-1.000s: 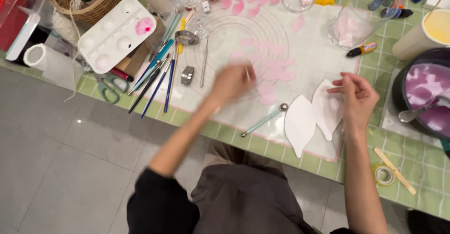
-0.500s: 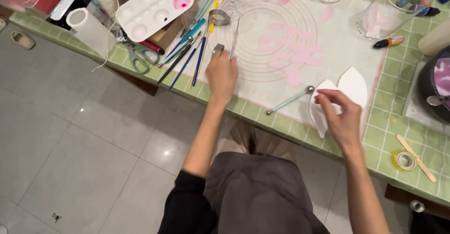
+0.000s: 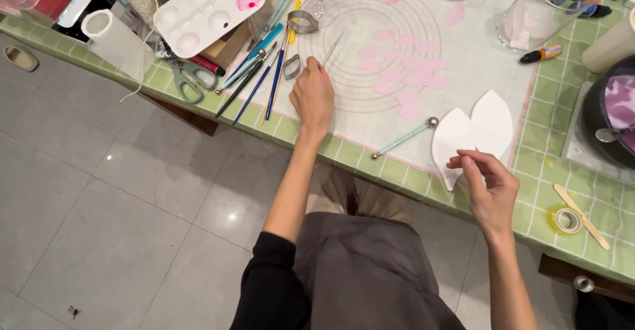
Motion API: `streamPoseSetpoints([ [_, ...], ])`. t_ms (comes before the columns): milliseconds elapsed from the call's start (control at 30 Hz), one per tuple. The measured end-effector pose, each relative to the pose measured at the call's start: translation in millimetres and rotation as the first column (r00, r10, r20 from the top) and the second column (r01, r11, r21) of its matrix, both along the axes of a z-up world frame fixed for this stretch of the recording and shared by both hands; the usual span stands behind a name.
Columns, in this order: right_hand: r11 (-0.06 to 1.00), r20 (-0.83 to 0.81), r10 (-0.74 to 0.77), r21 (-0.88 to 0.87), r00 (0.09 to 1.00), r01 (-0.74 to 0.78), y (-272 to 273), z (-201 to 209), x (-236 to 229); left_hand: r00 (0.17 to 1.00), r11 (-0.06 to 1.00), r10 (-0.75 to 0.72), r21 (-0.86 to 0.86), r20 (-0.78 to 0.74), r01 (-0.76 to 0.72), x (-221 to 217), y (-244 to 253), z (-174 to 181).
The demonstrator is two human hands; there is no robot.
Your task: Manually shaping and thinning the edges of pink wax petals using a ball tool on a workshop table.
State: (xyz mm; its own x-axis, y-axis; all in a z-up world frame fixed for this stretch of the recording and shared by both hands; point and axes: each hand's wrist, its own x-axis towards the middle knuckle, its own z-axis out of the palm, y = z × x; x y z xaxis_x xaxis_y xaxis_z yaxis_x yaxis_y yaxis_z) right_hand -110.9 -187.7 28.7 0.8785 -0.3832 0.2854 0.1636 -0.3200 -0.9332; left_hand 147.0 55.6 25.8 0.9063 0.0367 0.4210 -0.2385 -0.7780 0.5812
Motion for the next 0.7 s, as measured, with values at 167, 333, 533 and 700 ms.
streamPoseSetpoints([
  [167,0.998,-0.085,-0.04,0.045,0.996,0.044,6,-4,-2,0.996,0.997,-0.08,-0.004,0.024,0.08,-21,10,-18],
  [333,0.995,-0.052,0.01,0.102,0.999,-0.004,8,-14,-6,0.994,0.994,-0.094,0.05,-0.052,0.097,-41,9,-32],
  [533,0.993,-0.057,0.01,0.12,0.998,-0.003,5,-20,-5,0.988,0.98,-0.148,0.144,0.052,0.139,-44,9,-40],
  [700,0.989,-0.037,0.022,0.144,0.999,-0.017,4,-21,-2,0.963,0.964,-0.256,0.103,0.087,0.247,-36,12,-37],
])
